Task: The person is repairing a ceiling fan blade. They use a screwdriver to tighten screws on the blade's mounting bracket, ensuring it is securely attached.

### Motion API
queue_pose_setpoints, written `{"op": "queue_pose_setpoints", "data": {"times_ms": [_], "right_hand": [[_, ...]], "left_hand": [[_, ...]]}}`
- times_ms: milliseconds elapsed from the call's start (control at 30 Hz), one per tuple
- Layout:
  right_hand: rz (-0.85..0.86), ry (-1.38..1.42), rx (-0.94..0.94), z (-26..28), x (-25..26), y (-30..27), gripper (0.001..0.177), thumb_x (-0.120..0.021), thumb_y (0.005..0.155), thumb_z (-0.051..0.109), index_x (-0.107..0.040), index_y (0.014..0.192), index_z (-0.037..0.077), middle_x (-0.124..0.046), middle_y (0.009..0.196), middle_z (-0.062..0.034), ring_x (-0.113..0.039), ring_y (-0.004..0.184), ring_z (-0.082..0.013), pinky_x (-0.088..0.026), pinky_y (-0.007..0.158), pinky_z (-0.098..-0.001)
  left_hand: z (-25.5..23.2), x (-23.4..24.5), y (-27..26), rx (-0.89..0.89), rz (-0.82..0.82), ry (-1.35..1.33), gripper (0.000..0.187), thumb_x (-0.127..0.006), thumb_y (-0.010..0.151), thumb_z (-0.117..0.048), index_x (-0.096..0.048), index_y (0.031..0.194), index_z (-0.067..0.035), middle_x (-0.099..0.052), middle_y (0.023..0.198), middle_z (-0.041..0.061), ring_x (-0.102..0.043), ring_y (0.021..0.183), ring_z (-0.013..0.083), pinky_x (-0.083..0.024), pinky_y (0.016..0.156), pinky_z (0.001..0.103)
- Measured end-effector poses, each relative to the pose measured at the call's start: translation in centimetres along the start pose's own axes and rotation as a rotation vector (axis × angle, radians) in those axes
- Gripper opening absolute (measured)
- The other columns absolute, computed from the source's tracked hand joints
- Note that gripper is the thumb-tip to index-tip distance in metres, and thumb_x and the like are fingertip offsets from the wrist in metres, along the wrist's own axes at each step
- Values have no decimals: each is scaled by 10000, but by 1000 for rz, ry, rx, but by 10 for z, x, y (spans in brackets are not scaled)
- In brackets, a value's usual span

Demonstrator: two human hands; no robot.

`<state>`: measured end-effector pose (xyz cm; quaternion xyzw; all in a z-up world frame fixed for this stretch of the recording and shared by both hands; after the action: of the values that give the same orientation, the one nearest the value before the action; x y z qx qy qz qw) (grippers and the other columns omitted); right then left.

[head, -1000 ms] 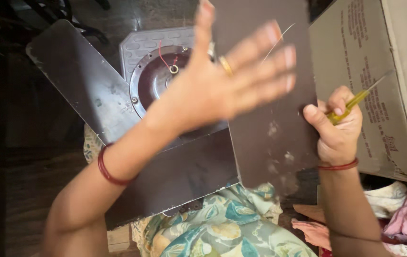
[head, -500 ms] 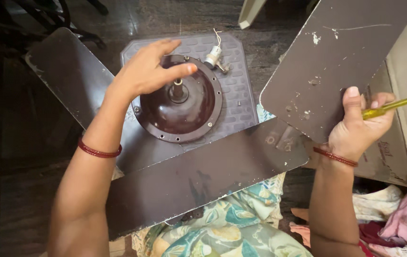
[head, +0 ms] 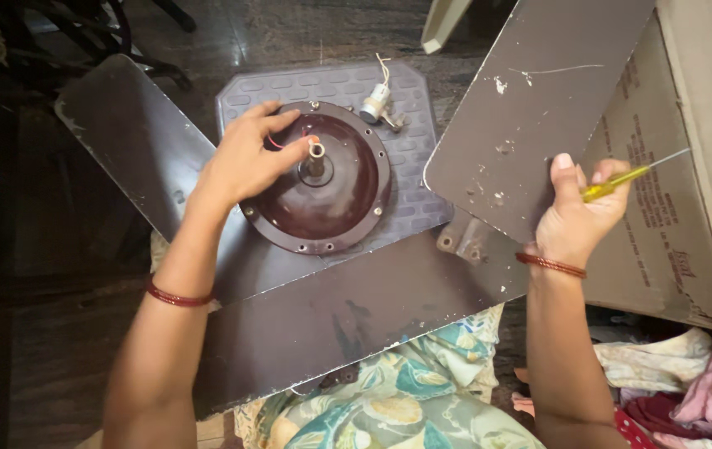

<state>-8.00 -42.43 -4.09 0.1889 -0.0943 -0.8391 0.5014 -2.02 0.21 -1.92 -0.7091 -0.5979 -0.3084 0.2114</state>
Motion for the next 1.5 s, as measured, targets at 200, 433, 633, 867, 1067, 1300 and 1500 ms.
{"op": "queue_pose_setpoints", "data": {"times_ms": [200, 433, 633, 867, 1067, 1300, 1500], "right_hand": [[4, 43, -42, -19, -39, 15, 382, -708, 1033, -138, -424, 1065, 116, -387, 940, 22, -435, 799, -68, -438, 800, -221], [46, 19, -121, -58, -86, 38, 375, -720, 974, -128, -442, 1023, 119, -403, 904, 33, -439, 750, -61, -418, 732, -217], [140, 92, -81, -91, -122, 60, 368, -702, 968, -145, -437, 1006, 109, -418, 950, 16, -442, 783, -68, -479, 801, -232], [129, 86, -50, -103, -148, 73, 366, -692, 946, -153, -437, 992, 105, -424, 971, 10, -444, 772, -67, -488, 793, -234], [171, 105, -69, -115, -170, 79, 357, -694, 961, -133, -431, 988, 107, -422, 929, 18, -454, 759, -66, -463, 728, -241], [205, 78, -33, -146, -211, 79, 373, -743, 951, -115, -450, 985, 114, -427, 906, 20, -437, 780, -67, -462, 734, -232], [260, 32, -1, -155, -247, 72, 357, -736, 943, -90, -446, 975, 115, -402, 888, 45, -413, 774, -55, -429, 705, -216]], "left_hand": [[5, -6, -9, 49, -57, 5, 701, -741, 820, -496, -659, 1332, -24, -486, 1491, 334, -486, 1381, 460, -383, 1147, 454], [-10, -11, -32, 75, -120, -6, 731, -789, 746, -450, -654, 1375, -102, -555, 1305, 318, -584, 1194, 469, -471, 1034, 470], [-31, -10, -51, 278, -97, -47, 900, -762, 660, -419, -516, 1488, -167, -561, 1185, 239, -624, 1085, 431, -511, 946, 471], [-31, -9, -61, 291, -60, 253, 1101, -854, 603, -517, -418, 1544, -145, -568, 1148, 266, -521, 1026, 508, -441, 936, 587], [-24, -11, -63, 289, -62, 166, 1161, -833, 562, -488, -386, 1558, -90, -561, 1151, 277, -528, 1022, 487, -432, 975, 578], [-34, -1, -72, 421, 45, 204, 1197, -846, 531, -521, -382, 1574, -161, -561, 1231, 222, -496, 1116, 481, -402, 973, 608], [13, 13, -32, 197, -85, -14, 743, -806, 846, -547, -630, 1422, -113, -601, 1380, 194, -515, 1307, 376, -437, 1114, 493]]}}
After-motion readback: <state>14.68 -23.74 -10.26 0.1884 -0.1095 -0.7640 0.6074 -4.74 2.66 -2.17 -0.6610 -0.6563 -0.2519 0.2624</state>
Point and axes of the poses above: each hand's wrist, its own y-axis towards the middle knuckle, its own x-axis out of the back of the hand, z = x × y, the point moved 1 cm from there along y, towards the middle knuckle
